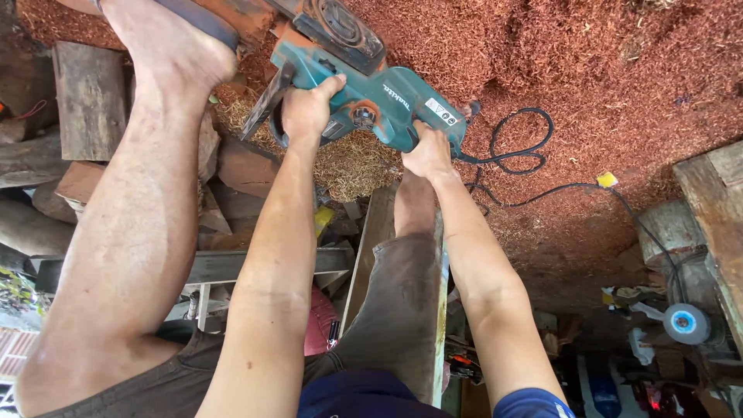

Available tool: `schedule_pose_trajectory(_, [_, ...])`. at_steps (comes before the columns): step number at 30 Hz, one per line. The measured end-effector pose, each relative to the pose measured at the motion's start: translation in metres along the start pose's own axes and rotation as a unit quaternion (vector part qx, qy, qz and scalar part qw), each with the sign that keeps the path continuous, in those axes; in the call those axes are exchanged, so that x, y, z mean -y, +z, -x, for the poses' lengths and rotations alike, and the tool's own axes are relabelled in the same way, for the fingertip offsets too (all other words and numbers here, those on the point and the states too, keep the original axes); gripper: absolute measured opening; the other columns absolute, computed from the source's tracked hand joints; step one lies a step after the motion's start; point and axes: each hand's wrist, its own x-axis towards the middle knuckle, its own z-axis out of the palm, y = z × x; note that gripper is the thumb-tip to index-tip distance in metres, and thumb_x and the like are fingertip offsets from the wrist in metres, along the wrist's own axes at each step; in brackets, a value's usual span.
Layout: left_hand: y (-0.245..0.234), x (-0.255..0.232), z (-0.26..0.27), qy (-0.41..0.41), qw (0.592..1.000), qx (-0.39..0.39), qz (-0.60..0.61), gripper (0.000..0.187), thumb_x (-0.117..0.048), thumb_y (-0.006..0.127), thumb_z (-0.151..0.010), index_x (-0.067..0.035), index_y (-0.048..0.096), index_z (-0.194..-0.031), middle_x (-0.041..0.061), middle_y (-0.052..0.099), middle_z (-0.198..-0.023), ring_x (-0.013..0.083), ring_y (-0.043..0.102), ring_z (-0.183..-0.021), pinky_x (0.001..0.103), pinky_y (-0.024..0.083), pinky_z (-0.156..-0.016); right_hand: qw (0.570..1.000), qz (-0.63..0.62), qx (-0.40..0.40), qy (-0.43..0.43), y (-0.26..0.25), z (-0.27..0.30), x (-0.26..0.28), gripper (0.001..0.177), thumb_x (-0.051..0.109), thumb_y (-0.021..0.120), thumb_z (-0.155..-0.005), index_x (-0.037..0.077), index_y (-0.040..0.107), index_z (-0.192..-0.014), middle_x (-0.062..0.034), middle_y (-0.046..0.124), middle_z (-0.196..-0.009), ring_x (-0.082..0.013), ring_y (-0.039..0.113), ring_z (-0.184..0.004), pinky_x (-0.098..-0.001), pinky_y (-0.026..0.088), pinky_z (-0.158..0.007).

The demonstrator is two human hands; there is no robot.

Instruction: The recorder handles various wood blocks, measures them with a tape measure, and cuts them using a power saw.

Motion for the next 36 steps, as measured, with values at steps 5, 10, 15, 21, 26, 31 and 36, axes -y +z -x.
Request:
schedule_pose_trajectory(5, [0.0,0.003,-0.005,-0.001,1.0,0.006,-0.001,0.061,-0.057,0.08,-0.062,-0.005,0.08,-0.095,0.013,0.08,-0.096,0.0249,0.076,-0.091,0.033,0.055,-0.087,1.0,-0.01,-0.012,0.009,-0.001,0.003,0.003,0.04,0.015,0.072,-0.077,0.005,0.07,-0.115,-0.0222,0.072,-0.118,-0.0429,0.066,-0.11,-0.047,0.051,-0.099])
schedule_pose_trajectory(10, [-0.012,-0.006,0.003,-0.01,1.0,0.017,0.013,0.06,-0.053,0.082,-0.06,-0.005,0.081,-0.094,0.013,0.08,-0.096,0.0252,0.076,-0.091,0.033,0.053,-0.087,0.998,0.001,-0.004,0.059,-0.013,0.026,0.023,0.057,0.014,0.072,-0.073,0.007,0.065,-0.129,-0.027,0.071,-0.113,-0.0438,0.066,-0.109,-0.0467,0.05,-0.1])
schedule_pose_trajectory(15, [-0.02,-0.008,0.001,-0.014,0.998,0.039,0.046,0.055,-0.048,0.083,-0.059,-0.005,0.081,-0.094,0.01,0.08,-0.094,0.0234,0.075,-0.089,0.032,0.052,-0.087,0.998,0.002,0.003,0.067,-0.007,0.04,0.025,0.062,0.011,0.068,-0.075,0.008,0.064,-0.137,-0.0256,0.072,-0.114,-0.0419,0.069,-0.11,-0.0448,0.051,-0.104])
schedule_pose_trajectory(21, [-0.03,-0.018,0.007,-0.019,0.994,0.077,0.076,0.047,-0.043,0.081,-0.062,-0.003,0.08,-0.085,0.007,0.077,-0.076,0.0197,0.067,-0.058,0.034,0.052,-0.056,0.997,0.023,-0.025,0.069,-0.014,0.054,0.039,0.062,0.015,0.072,-0.074,0.006,0.063,-0.135,-0.0271,0.071,-0.115,-0.0436,0.067,-0.111,-0.0472,0.05,-0.102])
schedule_pose_trajectory(26, [-0.033,-0.013,0.005,-0.01,0.992,0.091,0.088,0.042,-0.043,0.082,-0.063,-0.004,0.078,-0.08,0.006,0.073,-0.068,0.0163,0.062,-0.048,0.032,0.048,-0.047,0.995,0.018,-0.016,0.1,-0.012,0.063,0.045,0.067,0.014,0.071,-0.072,0.009,0.062,-0.138,-0.0271,0.07,-0.117,-0.0434,0.066,-0.114,-0.0475,0.05,-0.102])
schedule_pose_trajectory(31, [-0.036,-0.017,0.009,-0.017,0.991,0.099,0.09,0.04,-0.042,0.081,-0.064,-0.005,0.077,-0.077,0.005,0.07,-0.064,0.0152,0.059,-0.045,0.031,0.045,-0.045,0.995,0.011,-0.028,0.097,-0.014,0.07,0.05,0.065,0.014,0.071,-0.072,0.008,0.063,-0.136,-0.0264,0.07,-0.119,-0.0431,0.065,-0.114,-0.0478,0.05,-0.101])
schedule_pose_trajectory(36, [-0.041,-0.021,0.013,-0.027,0.989,0.106,0.096,0.038,-0.041,0.081,-0.065,-0.005,0.076,-0.076,0.005,0.068,-0.061,0.0148,0.056,-0.043,0.031,0.042,-0.043,0.994,0.011,-0.021,0.103,-0.019,0.075,0.057,0.066,0.016,0.072,-0.072,0.008,0.062,-0.137,-0.0261,0.07,-0.117,-0.0429,0.066,-0.113,-0.0475,0.05,-0.101])
